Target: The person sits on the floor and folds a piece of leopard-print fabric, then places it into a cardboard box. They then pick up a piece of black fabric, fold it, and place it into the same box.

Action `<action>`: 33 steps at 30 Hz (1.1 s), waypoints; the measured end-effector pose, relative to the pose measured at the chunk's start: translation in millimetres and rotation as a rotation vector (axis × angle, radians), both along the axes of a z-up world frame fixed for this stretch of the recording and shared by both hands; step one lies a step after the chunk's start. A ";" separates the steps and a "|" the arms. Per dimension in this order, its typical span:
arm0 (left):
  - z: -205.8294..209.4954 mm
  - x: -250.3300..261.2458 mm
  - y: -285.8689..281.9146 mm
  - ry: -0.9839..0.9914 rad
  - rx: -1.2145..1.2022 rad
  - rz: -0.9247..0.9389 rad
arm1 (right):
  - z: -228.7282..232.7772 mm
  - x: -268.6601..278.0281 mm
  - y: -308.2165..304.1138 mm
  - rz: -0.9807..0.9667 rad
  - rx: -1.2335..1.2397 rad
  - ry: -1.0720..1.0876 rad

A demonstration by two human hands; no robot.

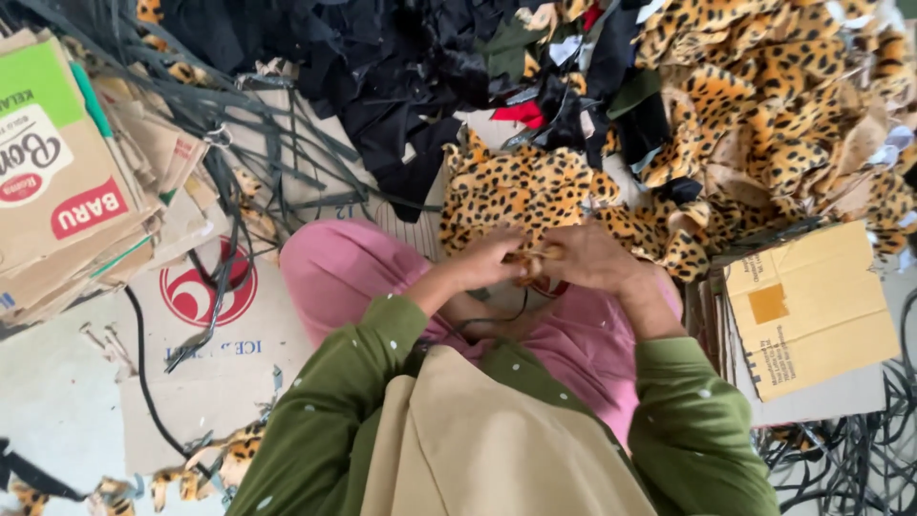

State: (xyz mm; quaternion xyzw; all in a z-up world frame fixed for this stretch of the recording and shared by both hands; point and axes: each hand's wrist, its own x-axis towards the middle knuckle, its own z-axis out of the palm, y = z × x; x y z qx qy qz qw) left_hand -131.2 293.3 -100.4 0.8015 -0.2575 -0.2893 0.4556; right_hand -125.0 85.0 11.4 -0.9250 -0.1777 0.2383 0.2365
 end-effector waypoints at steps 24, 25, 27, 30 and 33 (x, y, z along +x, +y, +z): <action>56.8 16.5 106.8 0.160 0.339 0.147 | -61.8 11.9 -11.6 -0.907 1.157 0.277; 44.5 18.9 107.6 0.161 0.339 0.145 | -44.4 6.6 -1.0 -0.909 1.156 0.277; 20.3 25.8 110.4 0.198 0.234 0.292 | -9.6 -1.4 21.2 -1.016 1.144 0.272; -14.9 34.7 107.2 0.190 0.225 0.423 | -16.0 -12.5 41.7 -1.088 1.130 0.296; 23.2 28.9 107.1 0.279 0.138 0.609 | -63.7 -0.8 27.4 -1.139 1.159 0.279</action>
